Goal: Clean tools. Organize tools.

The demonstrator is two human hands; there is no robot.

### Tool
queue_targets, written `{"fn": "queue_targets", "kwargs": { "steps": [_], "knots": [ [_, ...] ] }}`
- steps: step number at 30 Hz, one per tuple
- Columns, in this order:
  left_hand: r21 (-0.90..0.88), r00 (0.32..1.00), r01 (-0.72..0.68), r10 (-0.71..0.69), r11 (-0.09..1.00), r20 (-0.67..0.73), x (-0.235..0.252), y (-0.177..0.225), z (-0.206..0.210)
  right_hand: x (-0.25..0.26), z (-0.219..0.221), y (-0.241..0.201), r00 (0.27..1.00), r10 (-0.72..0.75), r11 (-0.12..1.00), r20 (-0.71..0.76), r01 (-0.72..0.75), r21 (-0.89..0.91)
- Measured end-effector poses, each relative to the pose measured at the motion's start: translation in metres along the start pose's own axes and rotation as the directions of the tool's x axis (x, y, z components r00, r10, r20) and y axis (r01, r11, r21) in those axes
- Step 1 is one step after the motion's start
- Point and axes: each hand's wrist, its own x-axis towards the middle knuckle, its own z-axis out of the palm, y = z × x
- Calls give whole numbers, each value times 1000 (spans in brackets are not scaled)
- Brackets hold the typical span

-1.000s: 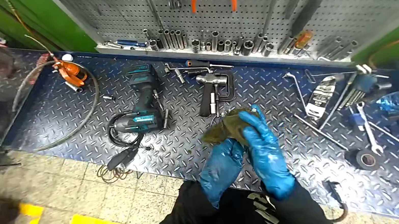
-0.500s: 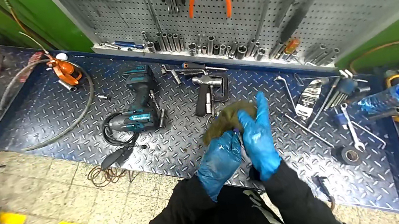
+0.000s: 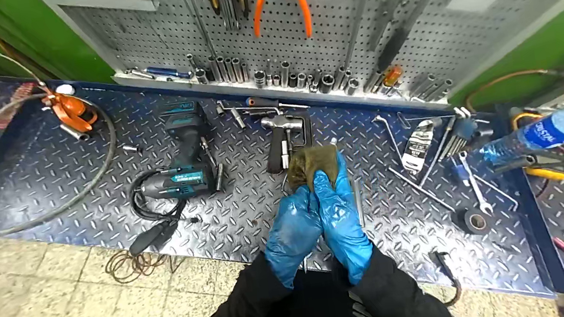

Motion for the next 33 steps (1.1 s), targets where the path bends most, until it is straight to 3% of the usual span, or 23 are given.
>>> {"fn": "queue_targets", "kwargs": {
  "steps": [2,5,8,11,13,15,19,22,25,30,33],
  "knots": [
    [9,1000,-2,3,1000,-21,4,-4,-4,10,0,7,997,45,998,64,-43,-39],
    [-28,999,-26,25,999,-24,6,-5,-6,83,-1,13,972,-70,998,-224,69,-12],
    [-102,998,-48,45,994,-34,-2,-3,-11,142,-51,2,910,-97,979,-402,160,125],
    [-149,992,-111,101,983,-76,-4,-4,-23,123,-79,-23,948,-119,959,-297,187,212],
    [-200,991,-116,101,973,-82,-4,0,-29,96,-91,-36,979,-95,982,-181,122,145],
    [-281,997,-70,63,957,-36,-5,2,-34,83,-97,-19,972,-141,975,-189,170,145],
    [-604,979,114,14,789,203,-6,3,-38,65,-92,-9,974,-129,939,-189,181,291],
    [-780,917,340,-1,525,399,-10,7,-39,60,-83,-16,972,-169,923,-165,215,320],
    [-829,868,462,31,317,495,-12,7,-42,59,-78,-21,966,-227,914,-127,256,315],
    [-825,845,520,6,221,534,-17,11,-44,51,-65,-26,929,-347,899,-128,368,235],
    [-819,841,526,6,227,542,-19,9,-41,42,-61,-28,814,-576,815,-72,579,30]
  ]
}}
